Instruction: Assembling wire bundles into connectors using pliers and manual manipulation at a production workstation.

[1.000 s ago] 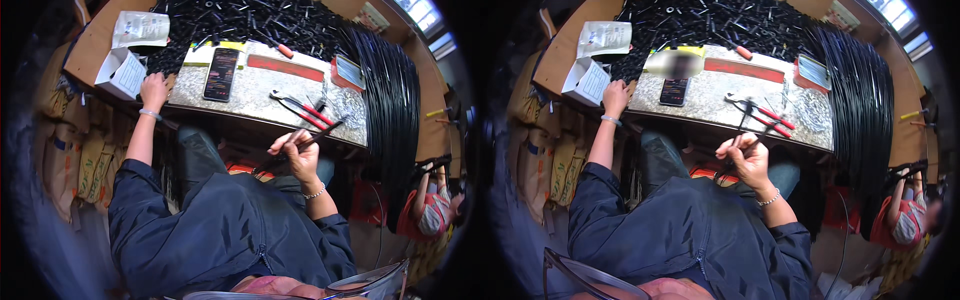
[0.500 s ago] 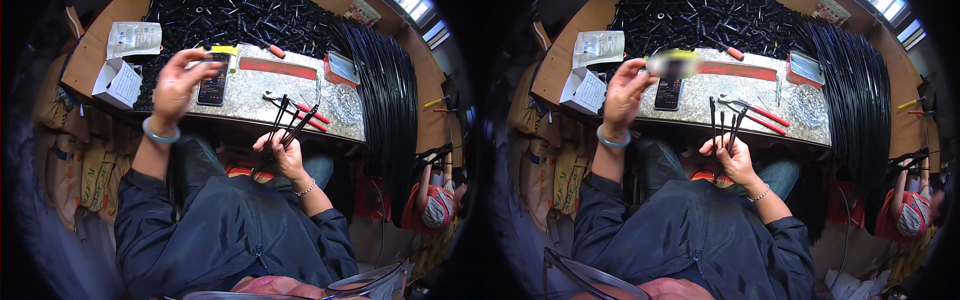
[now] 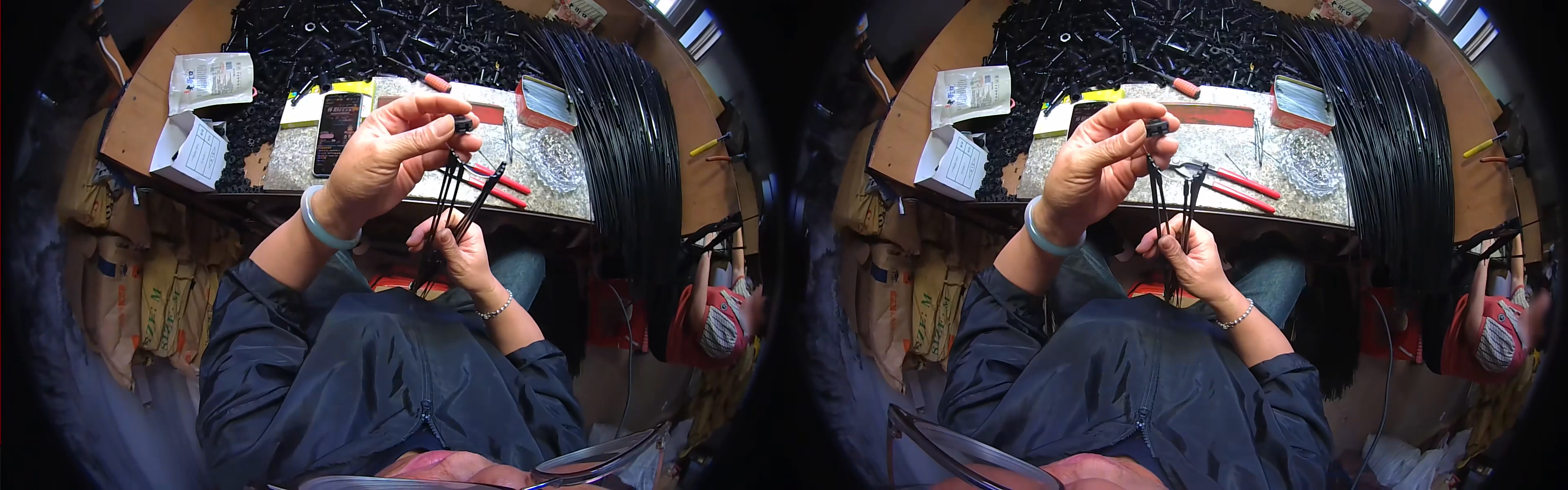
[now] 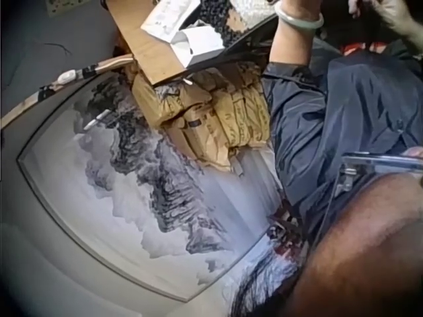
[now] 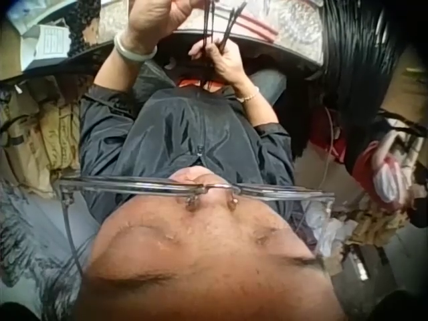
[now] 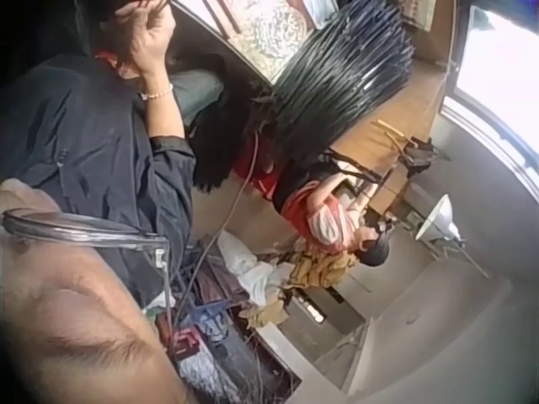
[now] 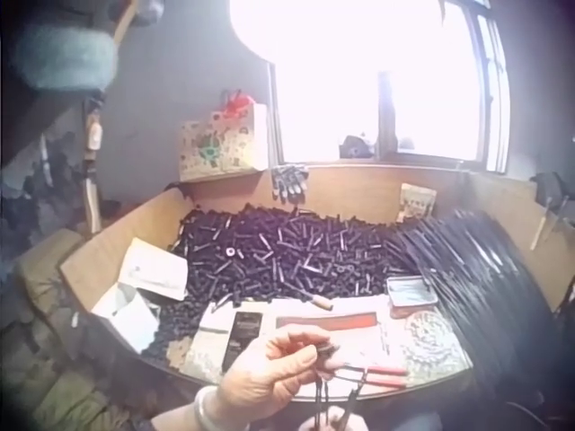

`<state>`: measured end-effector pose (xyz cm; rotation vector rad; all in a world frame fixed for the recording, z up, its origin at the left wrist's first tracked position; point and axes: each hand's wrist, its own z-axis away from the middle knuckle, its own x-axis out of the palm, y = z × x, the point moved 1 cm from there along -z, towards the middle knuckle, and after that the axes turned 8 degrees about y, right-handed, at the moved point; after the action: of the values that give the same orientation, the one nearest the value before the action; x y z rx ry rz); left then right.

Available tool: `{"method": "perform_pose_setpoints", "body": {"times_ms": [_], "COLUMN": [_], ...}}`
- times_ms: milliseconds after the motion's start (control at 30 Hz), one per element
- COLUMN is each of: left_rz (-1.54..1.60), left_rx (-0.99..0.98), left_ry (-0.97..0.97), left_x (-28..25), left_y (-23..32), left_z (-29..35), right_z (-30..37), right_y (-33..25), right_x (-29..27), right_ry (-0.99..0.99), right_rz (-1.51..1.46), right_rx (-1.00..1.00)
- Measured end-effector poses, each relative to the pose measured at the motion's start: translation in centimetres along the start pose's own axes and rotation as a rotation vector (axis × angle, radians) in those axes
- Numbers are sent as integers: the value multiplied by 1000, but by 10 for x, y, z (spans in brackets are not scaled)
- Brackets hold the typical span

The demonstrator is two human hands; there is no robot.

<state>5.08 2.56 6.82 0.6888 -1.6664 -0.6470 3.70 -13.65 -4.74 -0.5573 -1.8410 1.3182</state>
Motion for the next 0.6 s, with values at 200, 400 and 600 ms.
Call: {"method": "perform_pose_setpoints", "body": {"times_ms": [200, 400, 600], "left_rz": [-17, -41, -101], "left_rx": [-14, -34, -4], "left_ry": [-1, -4, -62], "left_x": [6, 3, 1], "left_y": [-1, 1, -1], "left_z": [3, 5, 9], "right_z": [-1, 0, 0], "right_y": [-2, -10, -10], "right_x": [4, 8, 10], "right_ry": [-9, -30, -28], "right_rz": [-31, -61, -98], "right_rx": [25, 37, 36]}}
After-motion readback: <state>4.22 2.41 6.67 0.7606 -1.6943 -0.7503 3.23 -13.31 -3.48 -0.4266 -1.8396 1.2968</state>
